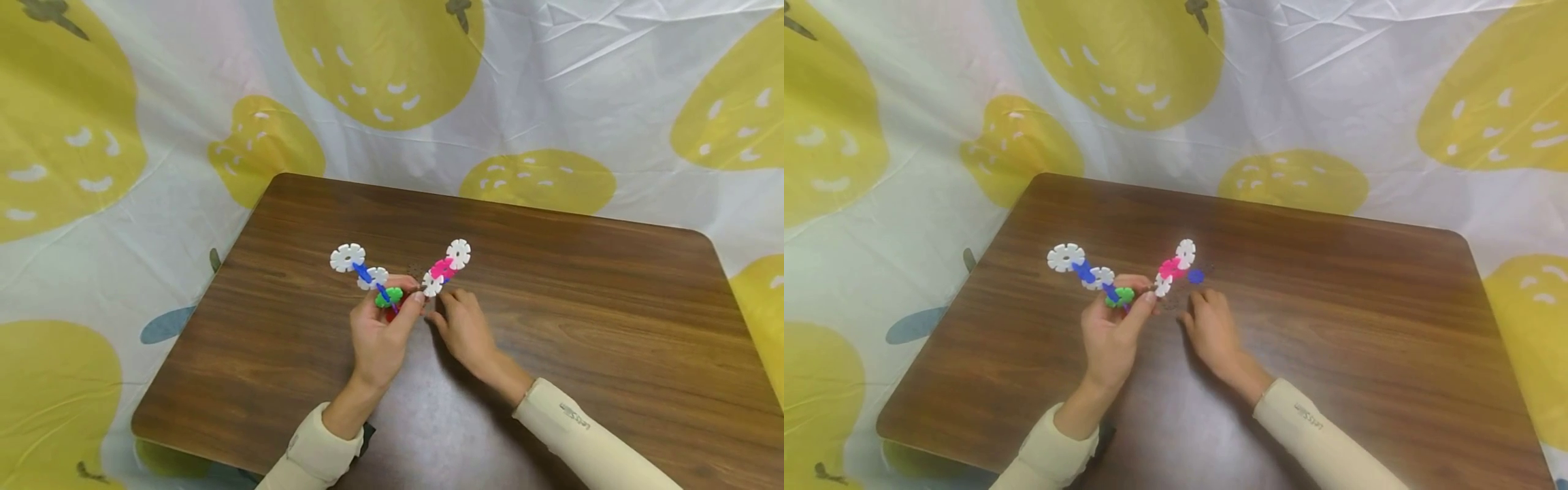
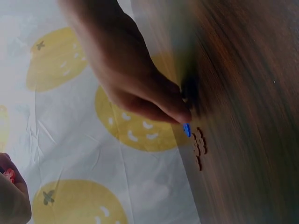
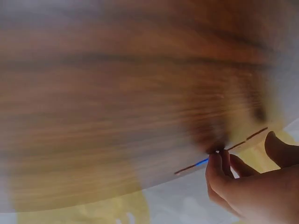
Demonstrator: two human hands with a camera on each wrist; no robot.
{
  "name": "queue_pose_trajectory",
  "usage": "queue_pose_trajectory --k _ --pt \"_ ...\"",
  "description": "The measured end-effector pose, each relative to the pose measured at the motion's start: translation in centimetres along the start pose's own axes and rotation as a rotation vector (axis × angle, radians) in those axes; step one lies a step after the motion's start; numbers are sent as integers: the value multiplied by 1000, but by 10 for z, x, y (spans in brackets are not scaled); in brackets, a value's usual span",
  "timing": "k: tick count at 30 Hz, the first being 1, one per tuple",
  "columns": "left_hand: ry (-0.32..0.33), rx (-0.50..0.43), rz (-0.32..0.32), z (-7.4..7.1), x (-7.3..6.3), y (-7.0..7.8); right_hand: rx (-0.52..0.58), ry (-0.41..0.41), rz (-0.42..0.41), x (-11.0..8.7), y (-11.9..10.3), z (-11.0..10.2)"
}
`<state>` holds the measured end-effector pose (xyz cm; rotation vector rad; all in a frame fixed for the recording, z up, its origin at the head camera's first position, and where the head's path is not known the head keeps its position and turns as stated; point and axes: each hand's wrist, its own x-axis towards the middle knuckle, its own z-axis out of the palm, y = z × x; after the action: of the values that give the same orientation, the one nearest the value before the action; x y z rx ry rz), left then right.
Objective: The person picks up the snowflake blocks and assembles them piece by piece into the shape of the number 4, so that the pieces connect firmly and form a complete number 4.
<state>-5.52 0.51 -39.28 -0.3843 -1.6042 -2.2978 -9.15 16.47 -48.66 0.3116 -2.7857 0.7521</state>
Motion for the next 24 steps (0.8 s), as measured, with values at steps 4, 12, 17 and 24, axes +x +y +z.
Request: queue_pose_trajectory --k 4,12,17,24 --pt "1 -8 0 0 0 0 -16 17 -29 9 -6 9" --pt "9 6 19 0 1 -1 -67 38 -10 19 -12 18" --pt "12 12 14 0 1 -2 -89 36 4 23 -15 22" --pt "17 -2 2 0 0 -4 -38 39 -49 28 -19 24"
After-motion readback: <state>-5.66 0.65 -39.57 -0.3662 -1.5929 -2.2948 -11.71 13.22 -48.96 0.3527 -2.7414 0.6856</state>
